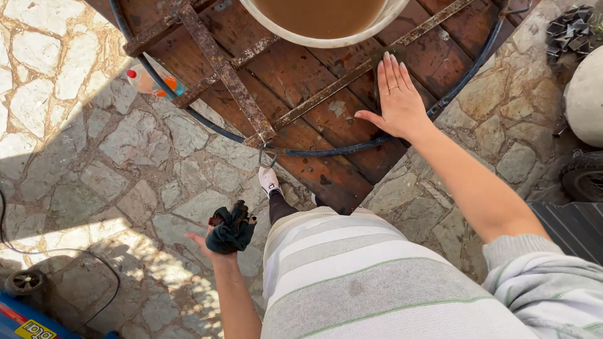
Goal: Cleaning a circular metal frame using a wet cloth and a bucket of water
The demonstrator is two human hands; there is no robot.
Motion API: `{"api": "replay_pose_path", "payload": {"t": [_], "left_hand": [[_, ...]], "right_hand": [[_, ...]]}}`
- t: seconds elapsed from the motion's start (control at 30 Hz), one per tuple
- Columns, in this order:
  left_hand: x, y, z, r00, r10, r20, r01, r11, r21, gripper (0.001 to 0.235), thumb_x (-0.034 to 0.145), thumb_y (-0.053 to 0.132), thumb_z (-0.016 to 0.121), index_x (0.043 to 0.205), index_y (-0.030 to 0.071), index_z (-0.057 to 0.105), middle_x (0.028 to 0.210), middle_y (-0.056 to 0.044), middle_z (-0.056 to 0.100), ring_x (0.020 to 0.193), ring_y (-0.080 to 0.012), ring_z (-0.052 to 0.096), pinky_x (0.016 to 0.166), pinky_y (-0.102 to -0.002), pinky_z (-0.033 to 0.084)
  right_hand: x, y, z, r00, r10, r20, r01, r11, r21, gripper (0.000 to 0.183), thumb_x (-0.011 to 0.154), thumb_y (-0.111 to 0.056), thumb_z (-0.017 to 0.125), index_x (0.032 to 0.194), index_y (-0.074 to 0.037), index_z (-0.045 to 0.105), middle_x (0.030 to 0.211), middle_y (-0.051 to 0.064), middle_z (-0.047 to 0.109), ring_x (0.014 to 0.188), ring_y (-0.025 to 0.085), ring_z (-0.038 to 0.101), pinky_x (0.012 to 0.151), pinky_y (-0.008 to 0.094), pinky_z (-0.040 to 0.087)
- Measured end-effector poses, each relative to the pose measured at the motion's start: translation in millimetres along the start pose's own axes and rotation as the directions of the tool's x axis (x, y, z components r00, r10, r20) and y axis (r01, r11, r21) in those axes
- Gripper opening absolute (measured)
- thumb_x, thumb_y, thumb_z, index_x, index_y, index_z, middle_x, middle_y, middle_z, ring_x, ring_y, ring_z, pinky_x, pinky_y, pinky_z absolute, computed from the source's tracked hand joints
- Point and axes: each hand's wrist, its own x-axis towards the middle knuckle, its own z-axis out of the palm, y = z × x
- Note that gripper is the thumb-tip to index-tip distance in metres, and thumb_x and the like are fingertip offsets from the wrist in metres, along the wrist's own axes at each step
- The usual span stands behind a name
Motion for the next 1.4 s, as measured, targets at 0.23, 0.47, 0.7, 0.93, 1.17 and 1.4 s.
{"api": "replay_pose_path", "payload": {"t": [0.23, 0.47, 0.7, 0.93, 1.17, 1.4], "left_hand": [[-92, -34, 33, 0.998, 0.016, 0.056, -0.008, 0.992, -0.127, 0.101, 0.093, 0.083, 0.035, 0.166, 0.021, 0.004, 0.172, 0.009, 0.009, 0.159, -0.0202, 0.014, 0.131, -0.048, 0.019], [-62, -68, -21, 0.995, 0.022, 0.093, 0.002, 0.968, -0.25, 0.111, 0.088, 0.089, 0.036, 0.166, 0.021, -0.003, 0.174, 0.005, 0.007, 0.158, -0.0252, 0.018, 0.13, -0.053, 0.021], [-86, -79, -21, 0.996, 0.05, 0.071, -0.039, 0.988, -0.149, 0.103, 0.094, 0.083, 0.035, 0.167, 0.019, 0.001, 0.124, 0.004, 0.033, 0.109, -0.0199, 0.037, 0.115, -0.046, 0.036], [-62, -75, -43, 0.997, 0.071, 0.021, -0.068, 0.988, -0.139, 0.101, 0.093, 0.081, 0.042, 0.165, 0.014, 0.016, 0.159, 0.001, 0.042, 0.136, -0.0168, 0.054, 0.124, -0.041, 0.036], [-35, -74, -71, 0.996, -0.047, 0.075, 0.058, 0.987, -0.147, 0.075, 0.091, 0.09, 0.04, 0.06, 0.023, 0.026, 0.058, 0.009, 0.037, 0.061, -0.0155, 0.049, 0.076, -0.035, 0.054], [-124, -112, -40, 0.996, 0.026, 0.091, -0.009, 0.984, -0.175, 0.098, 0.098, 0.08, 0.032, 0.166, 0.024, -0.011, 0.091, 0.006, 0.045, 0.057, -0.0063, 0.04, 0.099, -0.038, 0.054]], "right_hand": [[-84, 33, 16, 0.976, -0.197, -0.093, 0.191, 0.979, -0.069, 0.12, 0.083, -0.082, 0.045, 0.157, 0.012, 0.03, 0.164, 0.031, 0.027, 0.152, 0.042, 0.028, 0.129, 0.047, 0.014], [-63, 41, 7, 0.945, -0.309, -0.106, 0.307, 0.951, -0.035, 0.116, 0.088, -0.078, 0.047, 0.157, 0.014, 0.028, 0.165, 0.032, 0.022, 0.153, 0.043, 0.024, 0.129, 0.048, 0.012], [-26, 43, 12, 0.935, -0.331, -0.131, 0.325, 0.944, -0.062, 0.118, 0.087, -0.08, 0.048, 0.156, 0.014, 0.03, 0.164, 0.033, 0.025, 0.153, 0.043, 0.025, 0.129, 0.048, 0.014], [-95, 41, 5, 0.947, -0.313, -0.072, 0.312, 0.95, -0.028, 0.116, 0.086, -0.078, 0.046, 0.156, 0.014, 0.029, 0.165, 0.032, 0.025, 0.153, 0.042, 0.025, 0.129, 0.047, 0.013], [-67, 34, -12, 0.961, -0.206, 0.183, 0.212, 0.977, -0.011, 0.115, 0.092, -0.08, 0.02, 0.158, 0.012, -0.001, 0.167, 0.03, 0.002, 0.158, 0.035, 0.001, 0.13, 0.044, -0.001], [-31, 44, 7, 0.96, -0.276, -0.054, 0.278, 0.96, 0.034, 0.122, 0.086, -0.081, 0.047, 0.157, 0.015, 0.025, 0.164, 0.034, 0.02, 0.154, 0.044, 0.022, 0.129, 0.048, 0.009]]}}
